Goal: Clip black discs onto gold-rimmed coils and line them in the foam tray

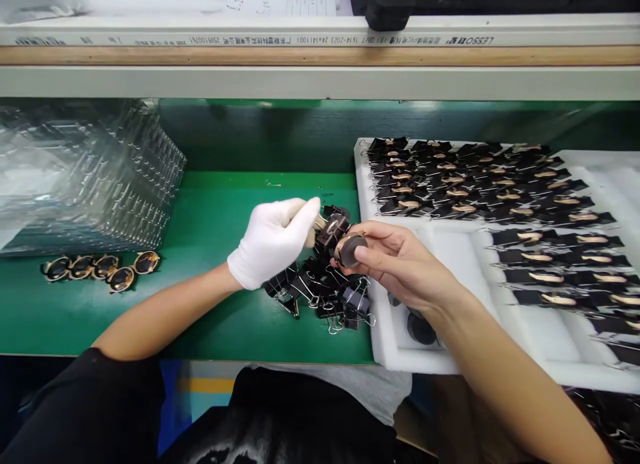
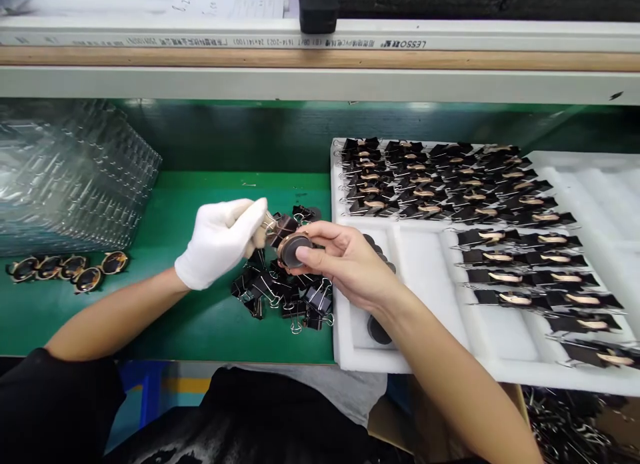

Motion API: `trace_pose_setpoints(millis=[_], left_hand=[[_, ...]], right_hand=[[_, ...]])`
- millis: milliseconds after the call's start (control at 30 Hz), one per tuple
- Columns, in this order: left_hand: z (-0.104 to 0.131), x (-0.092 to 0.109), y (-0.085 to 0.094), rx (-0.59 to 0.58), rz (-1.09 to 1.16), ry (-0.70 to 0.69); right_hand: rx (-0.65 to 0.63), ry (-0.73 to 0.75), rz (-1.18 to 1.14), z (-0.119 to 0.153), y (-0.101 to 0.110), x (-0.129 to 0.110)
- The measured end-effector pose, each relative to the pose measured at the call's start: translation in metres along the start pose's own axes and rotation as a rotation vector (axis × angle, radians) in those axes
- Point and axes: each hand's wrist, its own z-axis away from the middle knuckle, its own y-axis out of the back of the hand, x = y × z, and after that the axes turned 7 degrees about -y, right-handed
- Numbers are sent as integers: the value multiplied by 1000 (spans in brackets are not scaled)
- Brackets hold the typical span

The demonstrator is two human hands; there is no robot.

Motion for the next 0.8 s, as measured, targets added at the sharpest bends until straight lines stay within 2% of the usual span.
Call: trace_pose_setpoints(millis=[67, 167, 233, 300, 567, 733, 800], left_hand=[[1, 1, 2, -57, -40, -32], [-2, 4, 13, -255, -164, -69], [-3, 5, 20, -372, -241, -54], [-3, 4, 23, -430, -305, -47], [1, 6, 13, -415, -473, -80], [2, 9, 12, -371, -432, -122], [1, 11, 16, -349, -387, -123]], right_hand=[[-1, 47, 24, 0, -1, 2], [25, 90, 96, 2, -1, 0], [18, 73, 150, 3, 0, -2], [20, 46, 186, 4, -1, -3], [54, 28, 316, 5, -1, -4], [15, 57, 390, 9, 2, -11], [53, 108, 360, 9, 4, -13]])
